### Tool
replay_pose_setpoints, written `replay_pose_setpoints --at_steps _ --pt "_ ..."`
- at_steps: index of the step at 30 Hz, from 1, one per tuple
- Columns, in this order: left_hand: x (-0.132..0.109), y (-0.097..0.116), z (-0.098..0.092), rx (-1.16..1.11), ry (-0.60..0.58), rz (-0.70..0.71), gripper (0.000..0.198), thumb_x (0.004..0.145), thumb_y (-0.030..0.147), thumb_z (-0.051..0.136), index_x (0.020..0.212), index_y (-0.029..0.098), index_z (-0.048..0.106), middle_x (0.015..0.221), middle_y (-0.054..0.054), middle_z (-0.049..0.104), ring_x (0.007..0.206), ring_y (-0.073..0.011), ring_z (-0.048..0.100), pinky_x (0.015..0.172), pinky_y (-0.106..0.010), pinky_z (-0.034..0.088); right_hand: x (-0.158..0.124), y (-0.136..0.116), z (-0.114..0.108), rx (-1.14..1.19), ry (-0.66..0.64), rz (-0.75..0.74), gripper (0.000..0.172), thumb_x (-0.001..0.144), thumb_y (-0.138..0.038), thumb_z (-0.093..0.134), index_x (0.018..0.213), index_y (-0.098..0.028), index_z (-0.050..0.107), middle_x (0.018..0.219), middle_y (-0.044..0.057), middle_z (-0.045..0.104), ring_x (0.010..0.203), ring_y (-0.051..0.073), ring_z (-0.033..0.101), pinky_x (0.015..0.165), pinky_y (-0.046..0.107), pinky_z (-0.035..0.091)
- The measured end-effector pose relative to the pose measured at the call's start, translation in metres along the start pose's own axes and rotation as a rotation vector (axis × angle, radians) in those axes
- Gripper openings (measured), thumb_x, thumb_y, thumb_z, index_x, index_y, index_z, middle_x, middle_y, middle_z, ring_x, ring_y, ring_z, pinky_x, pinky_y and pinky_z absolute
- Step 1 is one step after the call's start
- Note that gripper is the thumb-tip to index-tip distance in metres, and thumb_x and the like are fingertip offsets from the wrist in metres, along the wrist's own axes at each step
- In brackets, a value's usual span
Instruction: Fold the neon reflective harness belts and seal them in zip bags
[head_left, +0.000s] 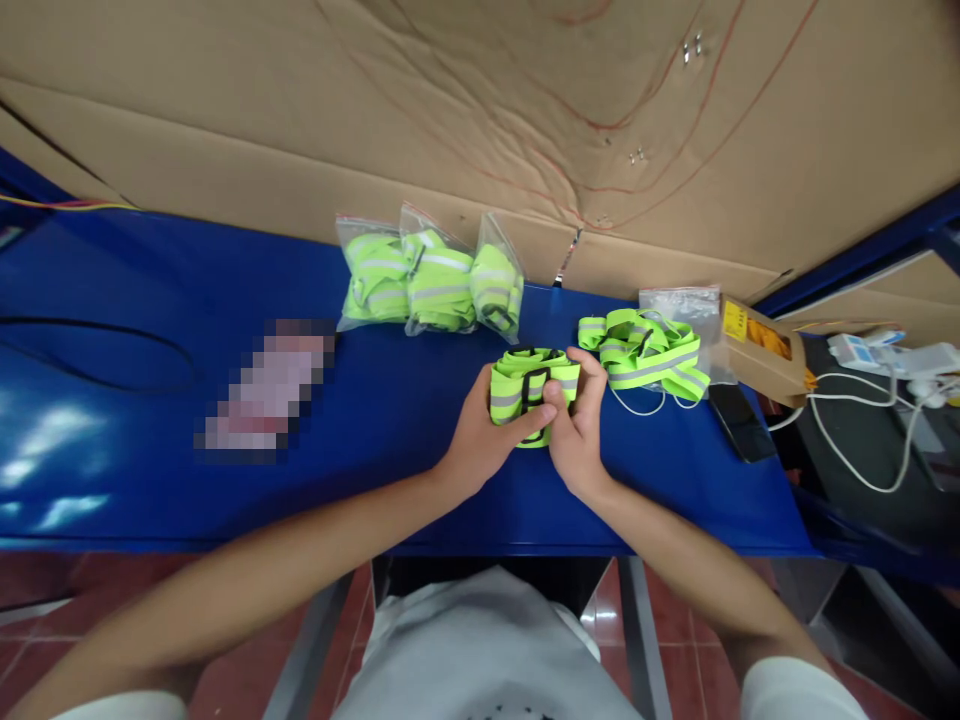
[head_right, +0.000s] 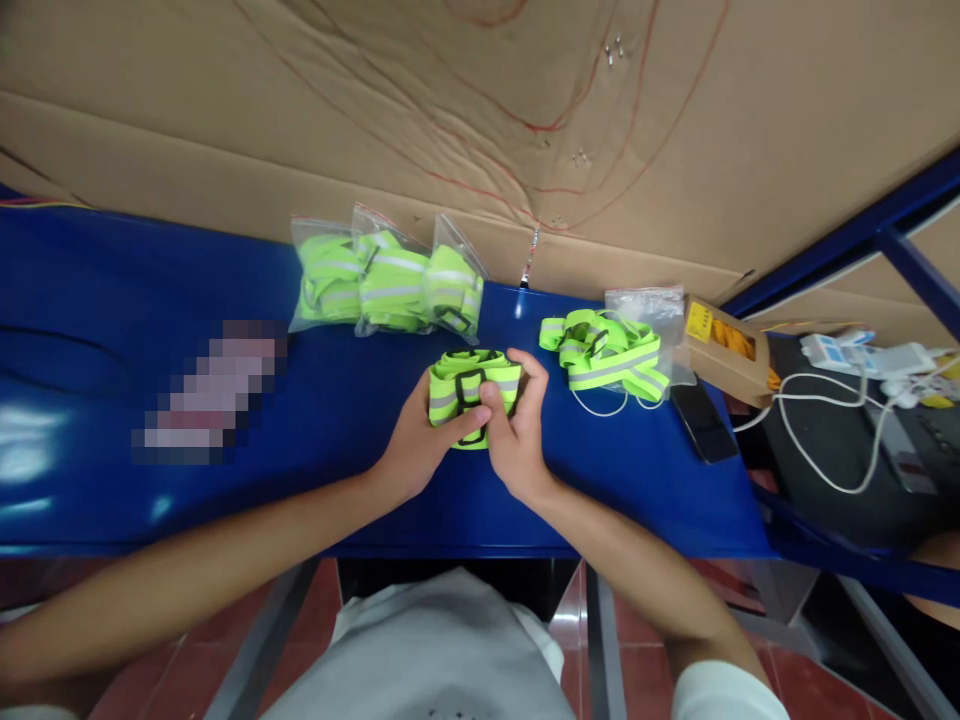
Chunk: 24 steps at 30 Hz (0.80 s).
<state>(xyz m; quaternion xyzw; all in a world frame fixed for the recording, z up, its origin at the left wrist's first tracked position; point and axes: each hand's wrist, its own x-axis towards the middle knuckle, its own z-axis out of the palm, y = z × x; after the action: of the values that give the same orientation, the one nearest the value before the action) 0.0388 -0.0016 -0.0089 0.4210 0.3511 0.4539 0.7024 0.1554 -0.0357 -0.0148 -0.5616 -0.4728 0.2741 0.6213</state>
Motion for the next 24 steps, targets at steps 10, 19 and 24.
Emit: replay_pose_setpoints --at_steps 10,19,24 --pt "0.026 0.03 -0.023 -0.182 -0.172 -0.26 0.057 0.066 0.031 0.095 0.117 0.018 0.071 0.108 -0.008 0.078 0.092 -0.0267 0.075 0.08 -0.038 0.06 0.091 0.004 -0.091 -0.645 -0.228 -0.384 0.043 0.099 -0.051 0.062 0.134 -0.026 0.061 0.131 0.011 0.062 0.122 0.027 0.058 0.103 0.045 0.047" --pt "0.031 0.029 -0.029 -0.14 -0.214 -0.339 0.054 0.064 0.03 0.097 0.111 0.016 0.075 0.099 -0.007 0.079 0.086 -0.0239 0.074 0.079 -0.036 0.06 0.212 0.025 -0.226 -1.18 0.384 -0.033 0.032 0.08 -0.035 0.08 0.063 -0.014 0.062 0.06 0.007 0.06 0.056 0.013 0.054 0.06 0.036 0.036" --pt "0.027 0.036 -0.028 -0.153 -0.273 -0.36 0.051 0.062 0.029 0.098 0.107 0.016 0.076 0.097 -0.007 0.079 0.086 -0.0244 0.074 0.076 -0.035 0.061 0.188 0.005 -0.226 -1.142 0.586 -0.32 0.022 0.081 -0.029 0.079 0.08 -0.015 0.062 0.084 0.012 0.067 0.071 0.014 0.055 0.069 0.036 0.043"
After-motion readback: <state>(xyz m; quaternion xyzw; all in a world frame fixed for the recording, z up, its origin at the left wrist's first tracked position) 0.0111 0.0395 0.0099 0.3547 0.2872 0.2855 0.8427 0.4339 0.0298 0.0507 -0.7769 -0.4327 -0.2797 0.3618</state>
